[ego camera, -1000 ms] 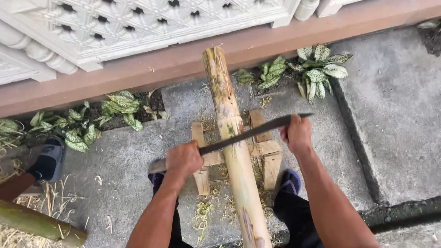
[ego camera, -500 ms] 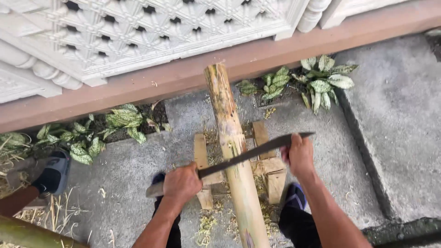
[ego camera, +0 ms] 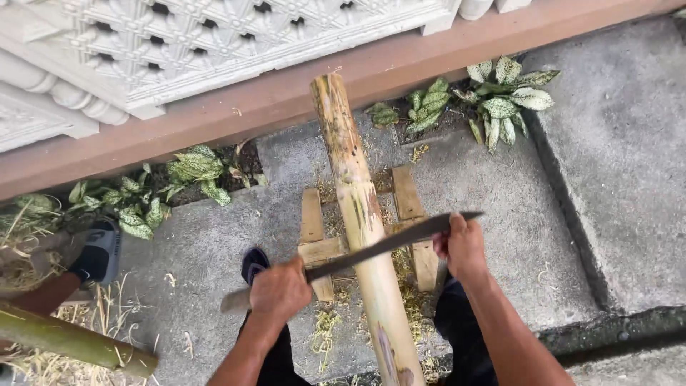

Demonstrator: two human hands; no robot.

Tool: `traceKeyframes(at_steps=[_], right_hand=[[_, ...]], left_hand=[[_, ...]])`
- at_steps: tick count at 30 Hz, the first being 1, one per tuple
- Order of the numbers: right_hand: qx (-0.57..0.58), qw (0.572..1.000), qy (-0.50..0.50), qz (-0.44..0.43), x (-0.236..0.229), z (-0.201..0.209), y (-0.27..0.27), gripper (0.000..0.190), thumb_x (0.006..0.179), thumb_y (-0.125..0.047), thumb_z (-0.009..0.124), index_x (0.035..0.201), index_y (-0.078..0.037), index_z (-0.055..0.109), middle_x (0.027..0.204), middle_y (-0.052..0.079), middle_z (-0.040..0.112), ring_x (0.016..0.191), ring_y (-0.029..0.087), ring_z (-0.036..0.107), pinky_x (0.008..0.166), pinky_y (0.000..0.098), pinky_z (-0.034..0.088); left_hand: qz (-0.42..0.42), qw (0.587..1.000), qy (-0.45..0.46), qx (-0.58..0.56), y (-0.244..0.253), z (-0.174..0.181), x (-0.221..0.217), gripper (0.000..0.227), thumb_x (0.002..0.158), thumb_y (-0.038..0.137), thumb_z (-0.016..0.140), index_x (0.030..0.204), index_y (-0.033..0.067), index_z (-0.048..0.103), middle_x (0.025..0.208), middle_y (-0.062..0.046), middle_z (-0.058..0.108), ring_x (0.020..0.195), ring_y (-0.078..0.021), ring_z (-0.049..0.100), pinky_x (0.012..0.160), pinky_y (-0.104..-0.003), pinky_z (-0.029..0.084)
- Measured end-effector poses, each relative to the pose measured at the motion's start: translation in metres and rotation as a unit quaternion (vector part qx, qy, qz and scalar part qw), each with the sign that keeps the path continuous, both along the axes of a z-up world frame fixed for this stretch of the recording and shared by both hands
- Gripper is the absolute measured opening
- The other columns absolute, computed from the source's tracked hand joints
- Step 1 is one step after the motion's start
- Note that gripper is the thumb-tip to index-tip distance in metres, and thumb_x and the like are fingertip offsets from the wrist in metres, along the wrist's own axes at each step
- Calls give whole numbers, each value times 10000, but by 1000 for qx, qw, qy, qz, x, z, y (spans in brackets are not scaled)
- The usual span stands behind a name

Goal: Shaving the outer layer of a bamboo pole using a large blade.

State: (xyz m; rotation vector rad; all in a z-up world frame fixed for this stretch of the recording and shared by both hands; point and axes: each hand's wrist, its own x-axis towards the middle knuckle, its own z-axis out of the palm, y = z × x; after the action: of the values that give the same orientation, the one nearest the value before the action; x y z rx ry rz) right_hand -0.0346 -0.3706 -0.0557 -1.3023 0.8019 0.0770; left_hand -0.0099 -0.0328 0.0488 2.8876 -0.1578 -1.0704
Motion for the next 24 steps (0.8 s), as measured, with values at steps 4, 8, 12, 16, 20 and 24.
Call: traceKeyframes(at_steps=[4, 8, 12, 16, 20, 24], right_hand=[[35, 999, 18, -23, -37, -6, 6, 351, 1089, -288, 396, 925, -15, 544, 685, 129, 610, 421, 170, 521, 340, 320, 405], [40, 998, 35, -20, -21, -9, 2, 364, 1083, -266, 410, 947, 43, 546, 684, 132, 611, 438, 176, 539, 348, 317, 409], [26, 997, 68, -7, 23, 8, 2, 345, 1074, -222, 362, 1016, 15, 606, 685, 112, 609, 422, 171, 491, 339, 329, 407], [-27, 998, 47, 8, 75, -13, -12, 359, 1100, -204, 352, 1030, 60, 585, 663, 118, 588, 419, 162, 495, 339, 318, 410], [31, 999, -2, -11, 66, -19, -18, 388, 1125, -216, 358, 996, 83, 567, 663, 114, 596, 415, 160, 510, 338, 312, 395], [52, 998, 21, -21, -6, -16, -2, 342, 1106, -202, 367, 1008, 48, 579, 652, 103, 602, 410, 155, 510, 340, 318, 386]], left_hand=[[16, 999, 40, 15, 17, -24, -45, 215, 998, 234, 555, 1124, 85, 646, 871, -135, 716, 707, -241, 777, 640, -435, 665], [7, 995, -88, -34, 24, -48, -47, 223, 813, 204, 677, 994, 75, 690, 761, -147, 755, 698, -282, 749, 728, -492, 592], [11, 998, -58, -17, 5, -19, -3, 253, 951, 270, 601, 1047, 46, 669, 756, -156, 729, 623, -279, 743, 625, -467, 606], [8, 998, -67, -8, 2, -50, 42, 225, 1001, 206, 519, 1069, 41, 656, 672, -109, 675, 495, -207, 654, 434, -434, 560], [-32, 988, -148, -24, -2, -38, 36, 211, 934, 200, 562, 1034, 49, 670, 692, -152, 690, 554, -261, 712, 506, -471, 583], [-50, 996, -79, 0, 5, -21, -8, 218, 949, 172, 556, 1030, 13, 682, 752, -179, 721, 637, -268, 765, 609, -446, 604]])
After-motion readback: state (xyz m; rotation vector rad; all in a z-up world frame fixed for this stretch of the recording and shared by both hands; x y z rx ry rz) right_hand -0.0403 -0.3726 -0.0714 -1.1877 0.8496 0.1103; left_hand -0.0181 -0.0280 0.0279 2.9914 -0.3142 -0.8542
